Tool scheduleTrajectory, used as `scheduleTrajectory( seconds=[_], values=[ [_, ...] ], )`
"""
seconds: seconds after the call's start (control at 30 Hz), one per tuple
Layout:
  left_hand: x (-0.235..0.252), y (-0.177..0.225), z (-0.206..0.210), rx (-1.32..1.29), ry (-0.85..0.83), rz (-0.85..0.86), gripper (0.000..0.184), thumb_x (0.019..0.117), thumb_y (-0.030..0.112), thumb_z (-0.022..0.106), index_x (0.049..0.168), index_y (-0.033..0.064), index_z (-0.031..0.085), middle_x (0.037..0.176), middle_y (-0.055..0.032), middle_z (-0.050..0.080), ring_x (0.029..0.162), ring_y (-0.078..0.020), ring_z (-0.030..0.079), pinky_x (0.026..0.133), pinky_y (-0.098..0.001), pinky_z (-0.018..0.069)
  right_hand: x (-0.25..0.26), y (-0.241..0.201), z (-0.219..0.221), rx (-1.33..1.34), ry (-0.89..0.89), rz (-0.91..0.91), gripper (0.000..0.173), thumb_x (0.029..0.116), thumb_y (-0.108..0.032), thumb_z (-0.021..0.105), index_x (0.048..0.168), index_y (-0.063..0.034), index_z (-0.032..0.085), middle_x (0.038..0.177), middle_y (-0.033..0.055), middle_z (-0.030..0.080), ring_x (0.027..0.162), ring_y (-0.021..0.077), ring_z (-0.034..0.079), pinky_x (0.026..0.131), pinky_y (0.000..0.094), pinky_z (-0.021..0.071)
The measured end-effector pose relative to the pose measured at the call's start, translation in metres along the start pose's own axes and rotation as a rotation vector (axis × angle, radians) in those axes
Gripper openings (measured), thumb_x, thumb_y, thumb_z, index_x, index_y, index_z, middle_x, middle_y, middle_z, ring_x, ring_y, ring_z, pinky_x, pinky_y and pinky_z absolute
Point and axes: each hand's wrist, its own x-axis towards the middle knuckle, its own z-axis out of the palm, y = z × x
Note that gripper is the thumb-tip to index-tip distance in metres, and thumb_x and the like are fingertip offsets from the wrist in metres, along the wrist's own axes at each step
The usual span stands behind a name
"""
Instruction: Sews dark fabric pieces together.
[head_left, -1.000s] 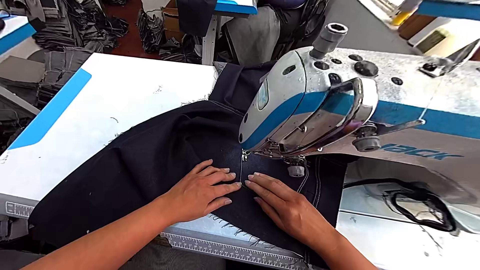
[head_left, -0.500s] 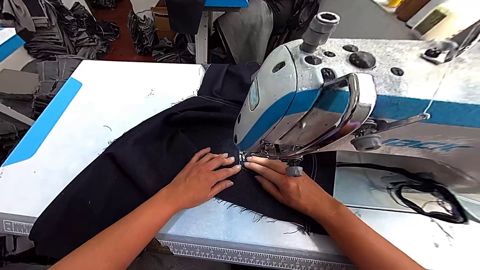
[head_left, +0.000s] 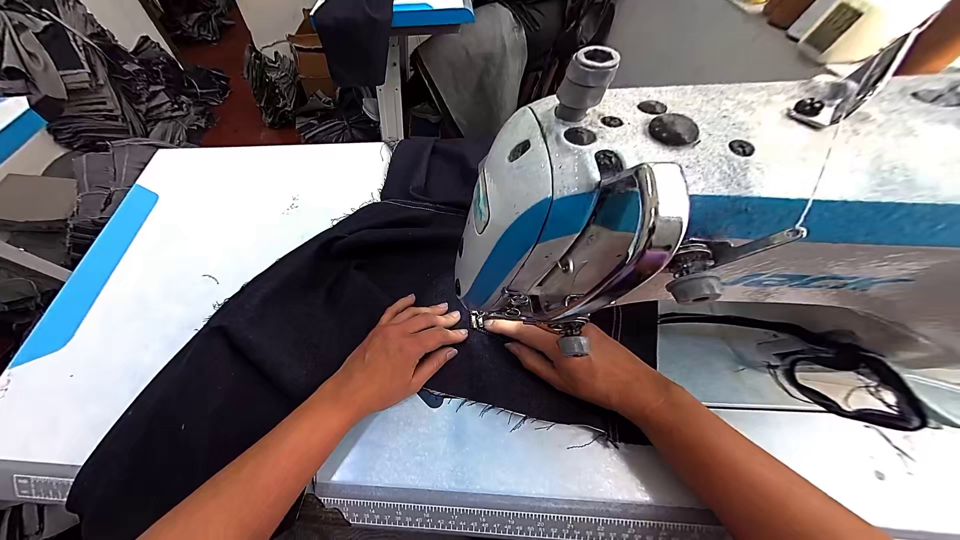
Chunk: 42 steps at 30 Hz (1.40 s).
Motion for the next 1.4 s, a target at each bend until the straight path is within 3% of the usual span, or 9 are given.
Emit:
scheduleTrajectory(
  seconds=[0.47, 0.67, 0.87, 1.0, 1.07, 1.17, 1.23, 1.3, 1.4],
  values=[
    [0.002, -0.002, -0.001, -0.003, 0.006, -0.009, 0.029, 0.1019, 0.025, 0.056, 0.119, 0.0138, 0.076, 0.127, -0.0033, 0.072, 0.131, -0.0200, 0.060, 0.118, -0.0476, 0.0368, -0.002, 0.003, -0.002, 0.051, 0.131, 0.033, 0.029, 0.0960, -0.028, 0.057, 0.100, -0.0108, 0.080, 0.095, 0.0054, 0.077, 0.091, 0.0182, 0.073, 0.081, 0.0309, 0.0577],
    [0.002, -0.002, 0.001, 0.000, 0.017, -0.001, 0.028, 0.1022, 0.024, 0.056, 0.118, 0.0121, 0.077, 0.128, -0.0051, 0.071, 0.131, -0.0211, 0.060, 0.118, -0.0480, 0.0363, -0.001, 0.001, -0.017, 0.292, 0.317, 0.045, 0.065, 0.1077, -0.055, 0.033, 0.082, -0.0047, 0.065, 0.073, 0.0028, 0.063, 0.080, 0.0000, 0.062, 0.072, 0.0159, 0.0478],
    [0.002, 0.000, 0.001, 0.035, 0.029, 0.009, 0.028, 0.1017, 0.025, 0.056, 0.115, 0.0129, 0.077, 0.125, -0.0040, 0.072, 0.129, -0.0206, 0.061, 0.117, -0.0467, 0.0369, 0.001, -0.002, -0.014, 0.338, 0.385, 0.194, 0.055, 0.1104, -0.045, 0.033, 0.095, -0.0052, 0.068, 0.094, -0.0009, 0.067, 0.107, -0.0081, 0.058, 0.097, 0.0148, 0.0451],
    [0.002, 0.000, 0.001, 0.048, 0.039, 0.015, 0.028, 0.1015, 0.025, 0.055, 0.114, 0.0137, 0.078, 0.125, -0.0033, 0.072, 0.130, -0.0201, 0.060, 0.117, -0.0461, 0.0382, -0.003, -0.005, -0.012, 0.233, 0.390, 0.205, 0.058, 0.1095, -0.045, 0.034, 0.096, 0.0005, 0.067, 0.093, 0.0114, 0.068, 0.106, 0.0049, 0.062, 0.097, 0.0218, 0.0452],
    [0.002, 0.001, 0.001, 0.051, 0.039, 0.007, 0.028, 0.1009, 0.026, 0.056, 0.113, 0.0141, 0.078, 0.125, -0.0029, 0.072, 0.130, -0.0197, 0.061, 0.116, -0.0458, 0.0389, -0.004, -0.004, -0.012, 0.369, 0.411, 0.242, 0.056, 0.1086, -0.050, 0.036, 0.101, -0.0045, 0.068, 0.099, 0.0016, 0.068, 0.109, -0.0029, 0.060, 0.098, 0.0188, 0.0462],
    [0.002, 0.000, 0.001, 0.047, 0.040, 0.011, 0.027, 0.1011, 0.025, 0.056, 0.113, 0.0141, 0.078, 0.125, -0.0030, 0.072, 0.129, -0.0198, 0.061, 0.116, -0.0458, 0.0396, -0.007, 0.000, -0.012, 0.572, 0.610, 0.369, 0.026, 0.1076, -0.044, 0.044, 0.115, -0.0311, 0.065, 0.111, -0.0257, 0.067, 0.110, -0.0137, 0.059, 0.098, 0.0160, 0.0507],
    [0.000, 0.006, 0.000, 0.114, 0.010, -0.003, 0.028, 0.1018, 0.025, 0.056, 0.117, 0.0149, 0.077, 0.129, -0.0036, 0.071, 0.132, -0.0216, 0.059, 0.117, -0.0488, 0.0387, -0.012, 0.004, -0.015, 0.283, 0.762, 0.500, 0.025, 0.1052, -0.025, 0.052, 0.113, -0.0056, 0.065, 0.106, -0.0043, 0.067, 0.108, -0.0022, 0.063, 0.096, 0.0229, 0.0518],
    [-0.006, 0.026, -0.007, 0.284, -0.088, -0.111, 0.034, 0.1028, 0.030, 0.055, 0.130, 0.0172, 0.070, 0.142, -0.0056, 0.062, 0.142, -0.0275, 0.050, 0.118, -0.0581, 0.0343, -0.015, 0.009, -0.032, -0.035, 0.639, 0.675, 0.038, 0.0990, -0.019, 0.056, 0.113, 0.0153, 0.064, 0.109, 0.0317, 0.067, 0.112, 0.0371, 0.065, 0.097, 0.0550, 0.0470],
    [-0.037, 0.064, -0.018, 0.473, -0.076, -0.355, 0.048, 0.0994, 0.042, 0.055, 0.138, 0.0155, 0.065, 0.158, -0.0072, 0.047, 0.150, -0.0372, 0.036, 0.115, -0.0699, 0.0285, -0.013, 0.021, -0.055, -0.166, 0.261, 0.826, 0.045, 0.0976, -0.020, 0.061, 0.124, 0.0167, 0.060, 0.124, 0.0425, 0.059, 0.125, 0.0575, 0.054, 0.102, 0.0725, 0.0371]
  ],
)
